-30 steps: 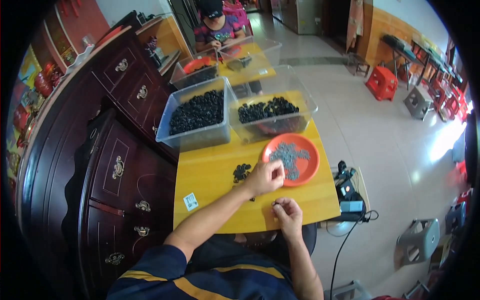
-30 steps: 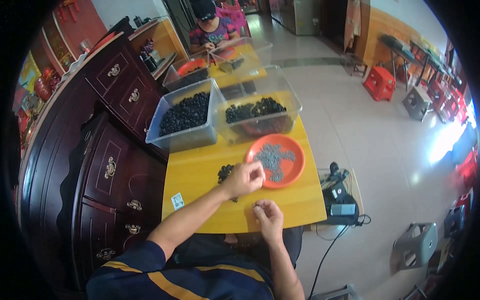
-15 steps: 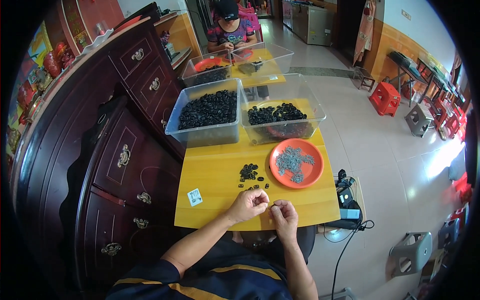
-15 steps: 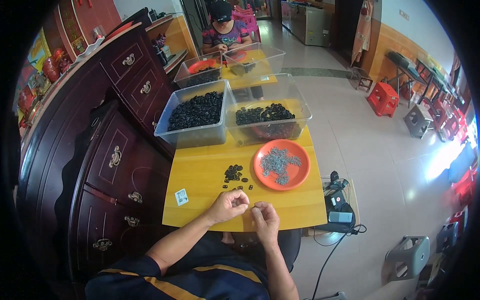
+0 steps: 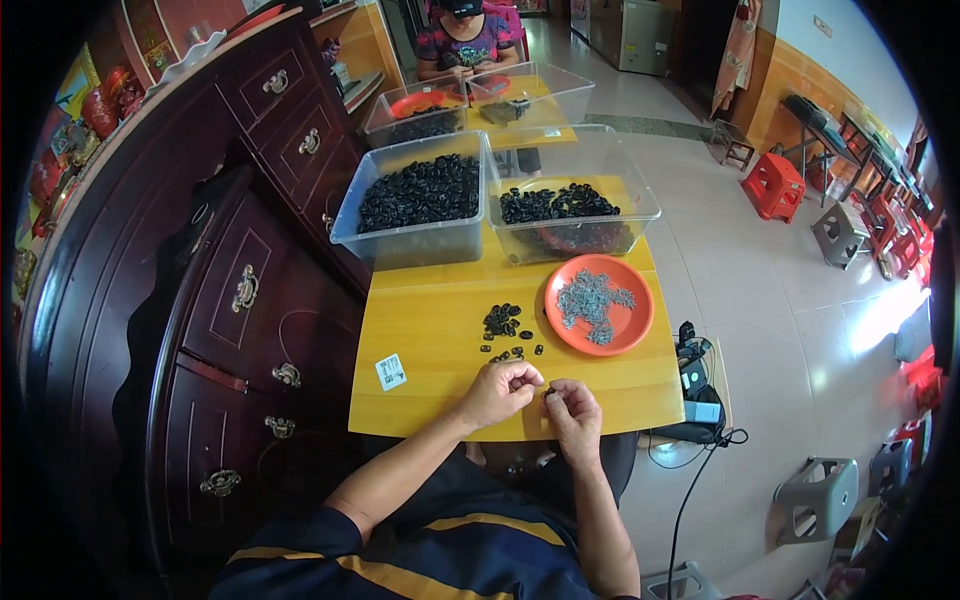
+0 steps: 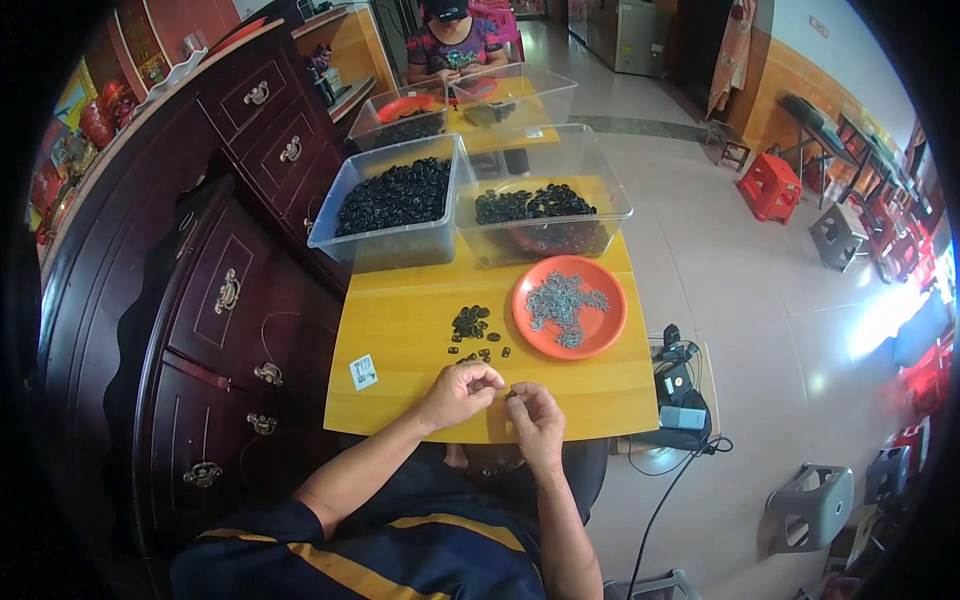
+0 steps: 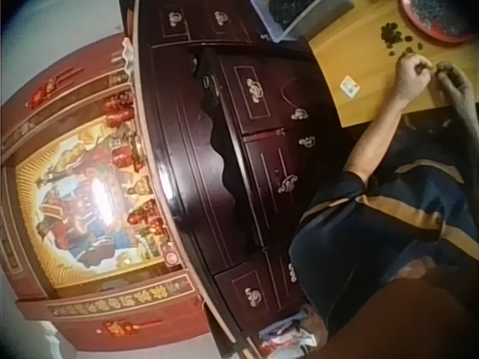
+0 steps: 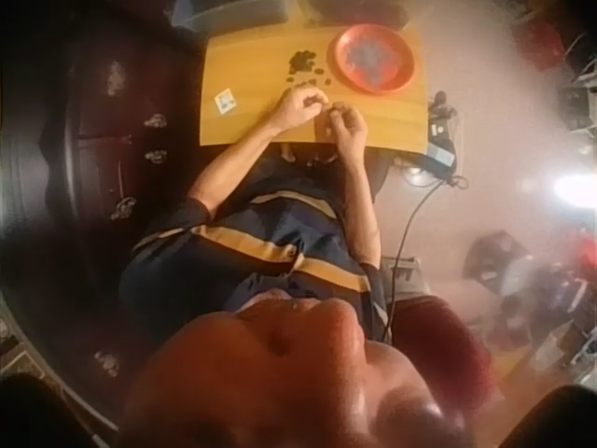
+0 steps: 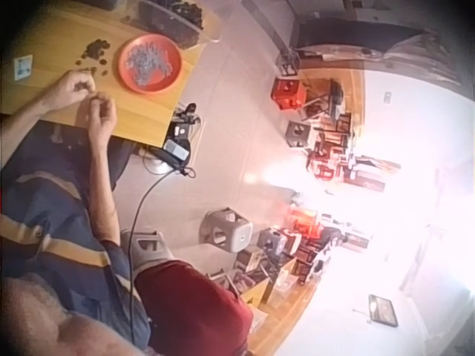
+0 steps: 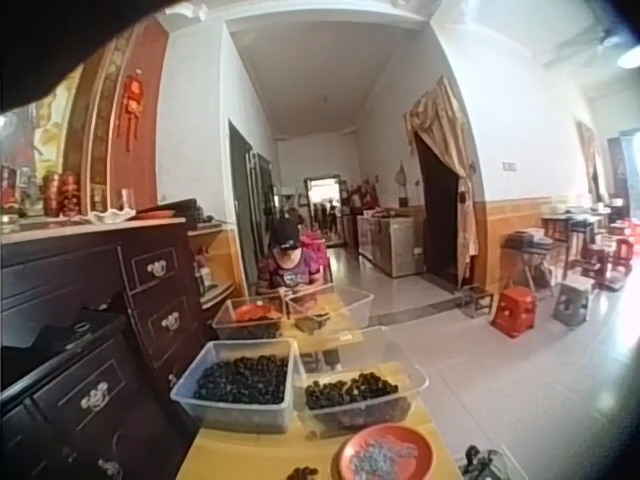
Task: The person sorts small black plastic or rubber components by hand, arranging them on a wooden table into specific arrangements or placing them into containers.
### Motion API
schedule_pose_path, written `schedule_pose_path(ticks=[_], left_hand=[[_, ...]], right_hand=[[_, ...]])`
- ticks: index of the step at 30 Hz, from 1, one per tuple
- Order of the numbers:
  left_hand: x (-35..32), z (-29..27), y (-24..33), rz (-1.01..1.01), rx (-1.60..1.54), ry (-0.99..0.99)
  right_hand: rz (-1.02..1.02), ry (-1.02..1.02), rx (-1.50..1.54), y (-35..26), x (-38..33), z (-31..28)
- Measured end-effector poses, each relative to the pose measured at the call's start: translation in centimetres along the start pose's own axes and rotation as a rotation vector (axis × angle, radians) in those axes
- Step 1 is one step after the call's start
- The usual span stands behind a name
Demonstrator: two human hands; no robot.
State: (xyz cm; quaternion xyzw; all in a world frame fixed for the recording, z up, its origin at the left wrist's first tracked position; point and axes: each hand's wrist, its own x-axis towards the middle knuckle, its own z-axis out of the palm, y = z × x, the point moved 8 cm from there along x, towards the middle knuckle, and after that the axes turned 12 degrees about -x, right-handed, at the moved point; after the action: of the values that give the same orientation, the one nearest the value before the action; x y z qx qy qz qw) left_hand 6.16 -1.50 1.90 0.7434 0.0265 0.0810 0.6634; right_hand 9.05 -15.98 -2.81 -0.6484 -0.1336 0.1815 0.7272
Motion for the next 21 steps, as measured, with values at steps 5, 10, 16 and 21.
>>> schedule_pose_path(ticks=[5, 10, 16, 21], left_hand=[[0.0, 0.5, -0.7, -0.023, -0.032, -0.022], [0.1, 0.7, -0.7, -0.018, -0.024, -0.033], [0.0, 0.6, 1.0, 0.023, 0.011, -0.02], [0.2, 0.7, 1.2, 0.054, 0.027, -0.037]], right_hand=[[0.023, -0.009, -0.005, -0.2, 0.1, 0.1], [0.048, -0.016, -0.019, -0.2, 0.2, 0.2], [0.041, 0.003, -0.033, 0.2, 0.1, 0.0], [0.052, -0.008, -0.051, 0.2, 0.2, 0.0]])
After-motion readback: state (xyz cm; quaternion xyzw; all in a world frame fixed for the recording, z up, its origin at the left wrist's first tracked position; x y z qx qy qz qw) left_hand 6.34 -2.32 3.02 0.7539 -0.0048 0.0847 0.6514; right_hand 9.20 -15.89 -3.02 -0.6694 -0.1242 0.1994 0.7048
